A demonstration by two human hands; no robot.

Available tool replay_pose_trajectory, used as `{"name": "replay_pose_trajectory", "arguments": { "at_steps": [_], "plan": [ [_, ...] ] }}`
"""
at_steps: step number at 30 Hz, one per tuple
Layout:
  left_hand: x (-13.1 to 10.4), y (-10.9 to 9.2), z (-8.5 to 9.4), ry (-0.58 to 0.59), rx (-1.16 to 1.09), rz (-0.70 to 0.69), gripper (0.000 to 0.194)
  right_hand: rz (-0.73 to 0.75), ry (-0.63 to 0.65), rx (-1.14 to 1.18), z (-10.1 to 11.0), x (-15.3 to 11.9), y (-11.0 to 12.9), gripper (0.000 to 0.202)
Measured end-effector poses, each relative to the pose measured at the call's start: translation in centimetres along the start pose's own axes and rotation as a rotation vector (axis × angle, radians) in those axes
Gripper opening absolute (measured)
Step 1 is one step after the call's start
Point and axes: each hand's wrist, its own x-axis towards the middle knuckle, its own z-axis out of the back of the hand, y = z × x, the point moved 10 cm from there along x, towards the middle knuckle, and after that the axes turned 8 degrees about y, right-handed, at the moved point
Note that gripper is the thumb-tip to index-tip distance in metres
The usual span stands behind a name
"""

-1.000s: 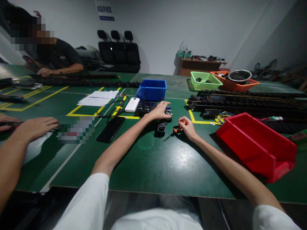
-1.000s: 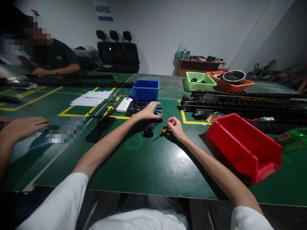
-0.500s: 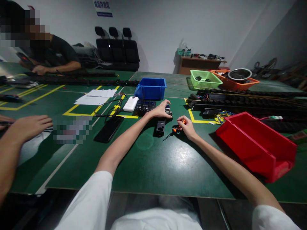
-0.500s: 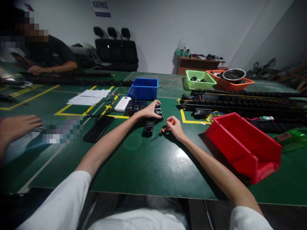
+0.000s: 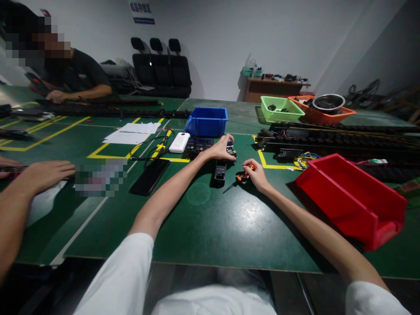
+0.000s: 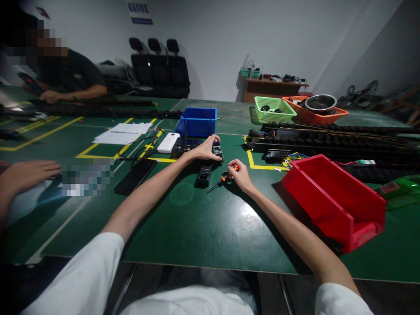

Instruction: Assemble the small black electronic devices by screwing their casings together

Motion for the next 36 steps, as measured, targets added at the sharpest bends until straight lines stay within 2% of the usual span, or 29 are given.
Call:
{"name": "replay_pose_trajectory", "arguments": {
  "at_steps": [8, 12, 15, 20, 25, 30, 33, 36],
  "plan": [
    [-0.1, 0.1, 0.2, -0.001, -0.096, 0.035, 0.071, -0.031, 0.107, -0.109, -1.3, -0.2, 1.0, 0.027],
    [-0.2, -0.1, 0.9, -0.023, -0.121, 0.034, 0.071, -0.008, 0.106, -0.132, -1.3, -0.3, 1.5, 0.027],
    [-0.6, -0.6, 1.4, -0.024, -0.156, 0.031, 0.072, -0.022, 0.081, -0.062, -1.0, -0.3, 1.2, 0.024],
    [-1.9, -2.9, 1.1, 0.047, -0.139, -0.025, 0.073, -0.047, -0.019, 0.183, 0.3, -0.1, 0.1, 0.013],
    [-3.7, -6.1, 0.0, 0.073, -0.073, -0.119, 0.074, -0.026, -0.043, 0.27, 0.9, -0.1, -0.3, 0.008],
    [-6.4, -9.3, -1.8, 0.173, 0.086, -0.141, 0.076, -0.028, -0.055, 0.296, 1.0, -0.1, -0.4, 0.01],
    [-7.8, -10.1, -2.7, 0.22, 0.161, -0.128, 0.077, -0.037, -0.052, 0.292, 0.9, -0.1, -0.4, 0.012],
    [-8.5, -9.9, -3.4, 0.227, 0.229, -0.113, 0.076, -0.044, -0.055, 0.286, 0.9, -0.2, -0.4, 0.013]
  ]
}}
